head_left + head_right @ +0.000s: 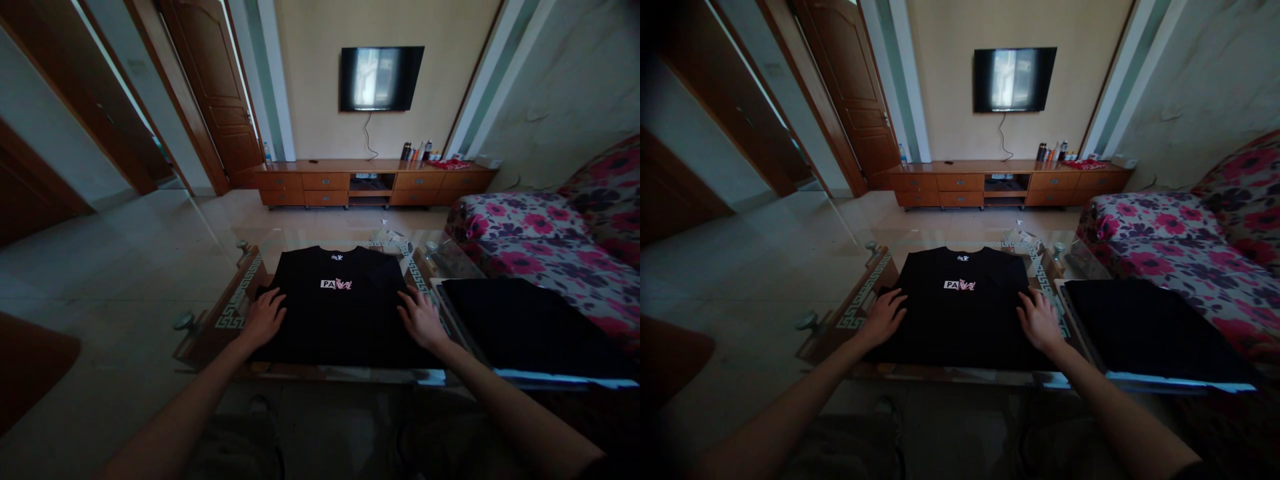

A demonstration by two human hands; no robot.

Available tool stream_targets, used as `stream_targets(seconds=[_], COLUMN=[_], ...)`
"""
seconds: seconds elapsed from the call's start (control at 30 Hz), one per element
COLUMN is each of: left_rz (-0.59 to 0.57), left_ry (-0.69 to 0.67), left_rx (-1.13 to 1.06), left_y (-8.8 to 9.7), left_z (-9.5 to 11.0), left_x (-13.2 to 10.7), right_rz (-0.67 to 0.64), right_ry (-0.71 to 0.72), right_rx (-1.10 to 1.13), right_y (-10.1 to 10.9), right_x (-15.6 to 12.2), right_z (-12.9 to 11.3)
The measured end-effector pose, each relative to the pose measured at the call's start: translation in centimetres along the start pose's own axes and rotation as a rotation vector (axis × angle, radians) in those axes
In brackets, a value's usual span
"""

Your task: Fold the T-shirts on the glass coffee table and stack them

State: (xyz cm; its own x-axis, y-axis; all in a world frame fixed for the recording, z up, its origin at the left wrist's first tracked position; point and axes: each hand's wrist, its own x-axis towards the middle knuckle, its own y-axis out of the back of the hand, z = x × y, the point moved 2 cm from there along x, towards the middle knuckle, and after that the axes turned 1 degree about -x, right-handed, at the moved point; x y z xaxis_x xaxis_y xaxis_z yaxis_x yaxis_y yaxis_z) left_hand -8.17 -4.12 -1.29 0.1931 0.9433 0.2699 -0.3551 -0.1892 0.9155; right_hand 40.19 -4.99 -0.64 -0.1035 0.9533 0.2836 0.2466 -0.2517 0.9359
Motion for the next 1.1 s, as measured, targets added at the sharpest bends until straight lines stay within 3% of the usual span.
stream_targets(seconds=[0.13, 0.27, 0.43, 0.53, 0.67, 0.77, 1.0, 1.1], left_rz=[-0.142, -0.152, -0.105, -0.119, -0.201, -0.215, -0.215, -0.242], left_ry=[0.009, 0.004, -0.011, -0.091, -0.228, -0.250, -0.240, -0.243], left_rx=[0.009, 0.033, 0.072, 0.070, 0.022, 0.019, 0.020, 0.029], left_y=[-2.3, -2.9, -2.3, -2.9, -4.5, -5.3, -5.1, -5.1], left_z=[1.9, 1.8, 2.9, 5.8, 10.3, 12.0, 12.6, 13.1], left_x=[-1.1, -1.0, 0.0, -0.1, -1.1, -1.8, -2.2, -2.5], right_rz=[-0.169, -0.181, -0.173, -0.104, -0.162, -0.238, -0.305, -0.302], right_ry=[-0.005, -0.030, -0.055, -0.068, 0.180, 0.300, 0.208, 0.262], right_rx=[-0.064, -0.096, -0.092, -0.041, 0.088, 0.126, 0.159, 0.186], right_y=[-2.1, -3.8, -3.6, -3.0, -3.2, -3.9, -4.4, -4.3], right_x=[-1.5, -1.2, 0.2, 0.6, 0.2, -0.7, -0.7, -0.6], right_z=[-3.3, -2.7, -2.8, -6.2, -13.4, -17.2, -19.9, -20.9])
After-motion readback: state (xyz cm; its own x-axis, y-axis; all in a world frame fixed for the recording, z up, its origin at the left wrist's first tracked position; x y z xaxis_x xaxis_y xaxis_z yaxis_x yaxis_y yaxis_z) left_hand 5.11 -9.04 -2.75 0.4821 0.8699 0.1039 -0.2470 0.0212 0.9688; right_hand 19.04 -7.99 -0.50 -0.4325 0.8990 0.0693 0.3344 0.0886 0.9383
